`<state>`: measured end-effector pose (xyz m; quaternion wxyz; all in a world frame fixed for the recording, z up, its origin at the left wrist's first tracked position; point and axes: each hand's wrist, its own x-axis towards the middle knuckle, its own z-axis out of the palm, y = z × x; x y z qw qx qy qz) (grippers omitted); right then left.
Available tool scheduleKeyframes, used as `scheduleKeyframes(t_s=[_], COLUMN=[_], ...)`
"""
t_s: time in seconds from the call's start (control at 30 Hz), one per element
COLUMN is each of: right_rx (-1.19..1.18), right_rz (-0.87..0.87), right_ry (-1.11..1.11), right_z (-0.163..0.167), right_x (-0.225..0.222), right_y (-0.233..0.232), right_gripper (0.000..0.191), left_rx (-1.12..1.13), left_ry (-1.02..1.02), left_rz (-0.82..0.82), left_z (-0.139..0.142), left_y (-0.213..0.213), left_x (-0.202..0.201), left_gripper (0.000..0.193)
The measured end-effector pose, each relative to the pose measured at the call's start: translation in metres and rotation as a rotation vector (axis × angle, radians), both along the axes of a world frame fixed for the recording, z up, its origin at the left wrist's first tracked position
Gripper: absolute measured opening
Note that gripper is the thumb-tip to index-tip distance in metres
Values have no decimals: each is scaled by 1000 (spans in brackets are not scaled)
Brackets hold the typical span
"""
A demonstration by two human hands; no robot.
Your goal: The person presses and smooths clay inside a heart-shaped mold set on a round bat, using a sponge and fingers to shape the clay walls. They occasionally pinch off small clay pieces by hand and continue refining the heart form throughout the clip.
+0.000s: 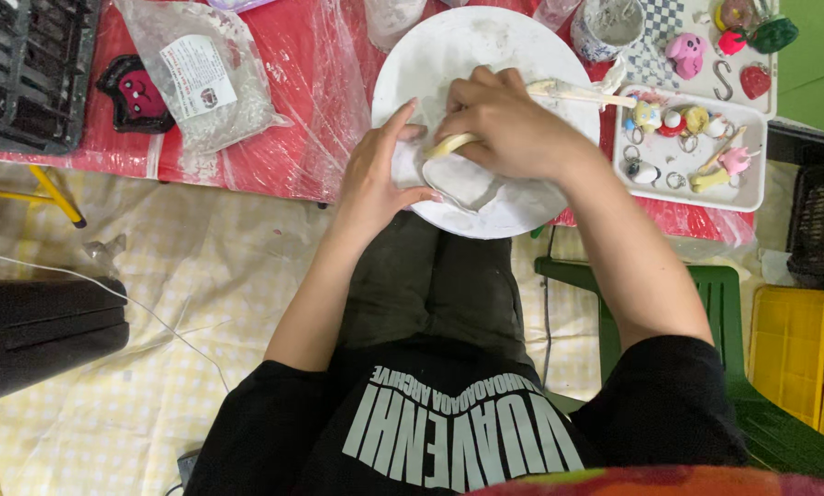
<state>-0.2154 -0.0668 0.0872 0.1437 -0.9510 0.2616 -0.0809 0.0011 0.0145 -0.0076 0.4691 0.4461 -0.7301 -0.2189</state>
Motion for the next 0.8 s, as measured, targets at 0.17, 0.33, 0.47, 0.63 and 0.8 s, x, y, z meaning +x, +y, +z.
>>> scheduleKeyframes(t_s=[0.17, 0.33, 0.47, 0.63, 0.8], right_rx=[1, 32, 26, 27, -125], right_rz=[-17, -38, -29, -41, 25], right_ry=[85, 211, 239, 409, 410], right_z=[-3, -3, -1, 5, 12], right_x=[6, 11, 13, 18, 16], right_y=[-13, -25, -24, -27, -24], right_gripper=[26, 28, 25, 22, 26], left_rx=[-4, -4, 27, 33, 19], left_ry=[-4, 31, -26, -59, -70], left_rz=[7, -7, -13, -22, -30], left_z=[-5, -5, -2, 0, 0], left_y=[-3, -2, -1, -1, 1], left_x=[-1, 0, 0, -1, -2], left_gripper=[124, 125, 122, 121, 120])
